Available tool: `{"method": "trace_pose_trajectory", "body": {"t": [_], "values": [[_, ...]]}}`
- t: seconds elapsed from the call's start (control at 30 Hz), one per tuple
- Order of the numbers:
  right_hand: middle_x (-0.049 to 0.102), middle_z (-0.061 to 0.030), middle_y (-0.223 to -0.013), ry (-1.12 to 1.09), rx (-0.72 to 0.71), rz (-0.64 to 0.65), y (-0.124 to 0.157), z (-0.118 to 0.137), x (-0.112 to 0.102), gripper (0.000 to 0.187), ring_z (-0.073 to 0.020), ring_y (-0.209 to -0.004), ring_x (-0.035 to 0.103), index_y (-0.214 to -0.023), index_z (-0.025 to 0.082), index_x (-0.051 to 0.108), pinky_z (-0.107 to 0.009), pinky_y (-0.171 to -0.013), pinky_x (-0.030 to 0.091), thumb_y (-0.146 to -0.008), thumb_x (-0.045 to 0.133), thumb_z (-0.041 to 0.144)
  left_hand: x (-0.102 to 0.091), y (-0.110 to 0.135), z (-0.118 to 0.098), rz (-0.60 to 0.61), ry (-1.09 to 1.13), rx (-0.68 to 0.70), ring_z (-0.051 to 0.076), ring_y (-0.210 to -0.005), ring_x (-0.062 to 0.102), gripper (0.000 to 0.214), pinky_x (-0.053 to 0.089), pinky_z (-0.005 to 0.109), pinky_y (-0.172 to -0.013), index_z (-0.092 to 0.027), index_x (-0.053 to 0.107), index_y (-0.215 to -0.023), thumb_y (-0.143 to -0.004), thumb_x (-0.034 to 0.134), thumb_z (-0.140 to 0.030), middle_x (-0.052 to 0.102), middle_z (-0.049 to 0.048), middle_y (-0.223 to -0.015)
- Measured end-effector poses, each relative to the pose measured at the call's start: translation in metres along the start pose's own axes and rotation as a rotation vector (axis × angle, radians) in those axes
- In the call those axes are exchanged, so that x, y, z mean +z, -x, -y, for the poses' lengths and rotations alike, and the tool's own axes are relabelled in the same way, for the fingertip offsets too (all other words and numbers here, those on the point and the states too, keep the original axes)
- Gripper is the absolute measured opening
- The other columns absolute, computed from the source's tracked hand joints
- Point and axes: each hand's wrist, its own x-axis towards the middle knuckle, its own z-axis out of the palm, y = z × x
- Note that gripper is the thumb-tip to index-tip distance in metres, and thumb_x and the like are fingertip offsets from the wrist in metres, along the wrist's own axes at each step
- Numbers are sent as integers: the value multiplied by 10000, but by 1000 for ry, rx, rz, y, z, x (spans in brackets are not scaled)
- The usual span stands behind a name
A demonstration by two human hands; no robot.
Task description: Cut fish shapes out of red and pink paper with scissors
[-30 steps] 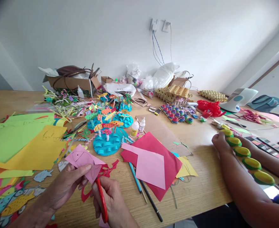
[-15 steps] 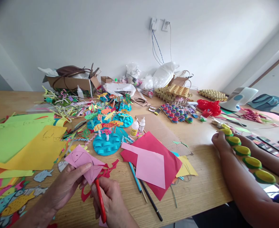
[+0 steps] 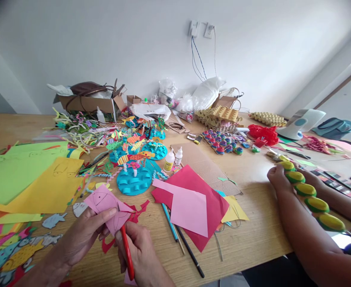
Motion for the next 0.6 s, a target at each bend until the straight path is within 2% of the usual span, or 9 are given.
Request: {"method": "trace_pose_trajectory", "body": {"t": [0.23,0.37,0.6], "values": [[371,69,-436,22,5,-14,-1,-6,0,556,-34,-322,329,-644,141,530,-133,-299,249,-767,432,674,0,1,-2,-21,13,-16,66,-415,341,257,310,178,-390,-186,447,-600,-704,620,-345,437,-81,-461],[388,67,-434,21,13,-4,-2,-9,-1,540,-41,-318,349,-627,159,483,-138,-294,254,-763,428,679,0,1,-5,-80,53,-25,67,-417,350,246,320,170,-381,-183,470,-604,-681,642,-342,464,-75,-464],[397,69,-394,25,27,15,-1,-3,1,554,-49,-319,347,-627,168,458,-154,-329,251,-735,422,710,0,3,-9,-121,86,-65,57,-391,344,263,296,155,-361,-179,486,-579,-638,671,-356,467,-76,-429]]}}
